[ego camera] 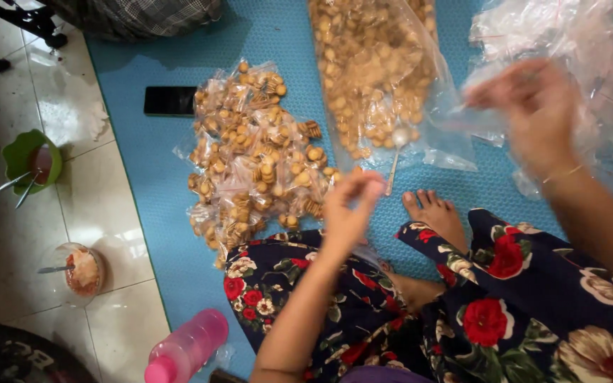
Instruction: Packaging small snack balls into individual plastic bags using a spoon while sitting on the floor.
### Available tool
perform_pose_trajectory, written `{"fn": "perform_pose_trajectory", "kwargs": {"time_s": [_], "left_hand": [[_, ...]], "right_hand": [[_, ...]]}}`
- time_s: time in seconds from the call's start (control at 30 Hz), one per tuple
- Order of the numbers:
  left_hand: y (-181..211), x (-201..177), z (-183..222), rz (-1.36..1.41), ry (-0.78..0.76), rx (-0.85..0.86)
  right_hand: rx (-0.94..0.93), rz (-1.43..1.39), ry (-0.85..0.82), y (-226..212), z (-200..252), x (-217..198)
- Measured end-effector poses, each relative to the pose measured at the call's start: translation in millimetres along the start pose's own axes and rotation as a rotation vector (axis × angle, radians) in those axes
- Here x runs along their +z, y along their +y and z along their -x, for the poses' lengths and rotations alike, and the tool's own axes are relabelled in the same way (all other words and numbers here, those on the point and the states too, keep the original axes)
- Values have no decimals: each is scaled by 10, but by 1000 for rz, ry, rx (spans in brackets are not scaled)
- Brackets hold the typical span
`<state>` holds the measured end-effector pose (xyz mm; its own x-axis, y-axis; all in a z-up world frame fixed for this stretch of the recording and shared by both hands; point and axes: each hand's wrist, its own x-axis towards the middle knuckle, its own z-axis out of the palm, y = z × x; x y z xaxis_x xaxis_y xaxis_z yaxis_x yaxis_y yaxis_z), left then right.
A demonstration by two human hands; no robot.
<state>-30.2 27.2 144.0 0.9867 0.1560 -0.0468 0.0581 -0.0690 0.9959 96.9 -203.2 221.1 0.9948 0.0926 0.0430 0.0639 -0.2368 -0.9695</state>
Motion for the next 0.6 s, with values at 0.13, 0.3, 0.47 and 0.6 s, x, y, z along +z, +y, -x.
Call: {"fn": "perform_pose_trajectory", "kwargs": {"time_s": [0.13, 0.3, 0.47, 0.6], "left_hand": [[-705, 333, 133, 303, -402, 25], [-1115, 335, 221, 683, -133, -277], [-1544, 245, 99, 626, -49, -344], [-1137, 179, 32, 417, 64, -245]], "right_hand": [[-576, 182, -328, 560, 221, 377], [-1080, 522, -322, 1082, 596, 918], [-1058, 563, -437, 1086, 726, 826], [-815, 378, -398, 1356, 838, 743]]}}
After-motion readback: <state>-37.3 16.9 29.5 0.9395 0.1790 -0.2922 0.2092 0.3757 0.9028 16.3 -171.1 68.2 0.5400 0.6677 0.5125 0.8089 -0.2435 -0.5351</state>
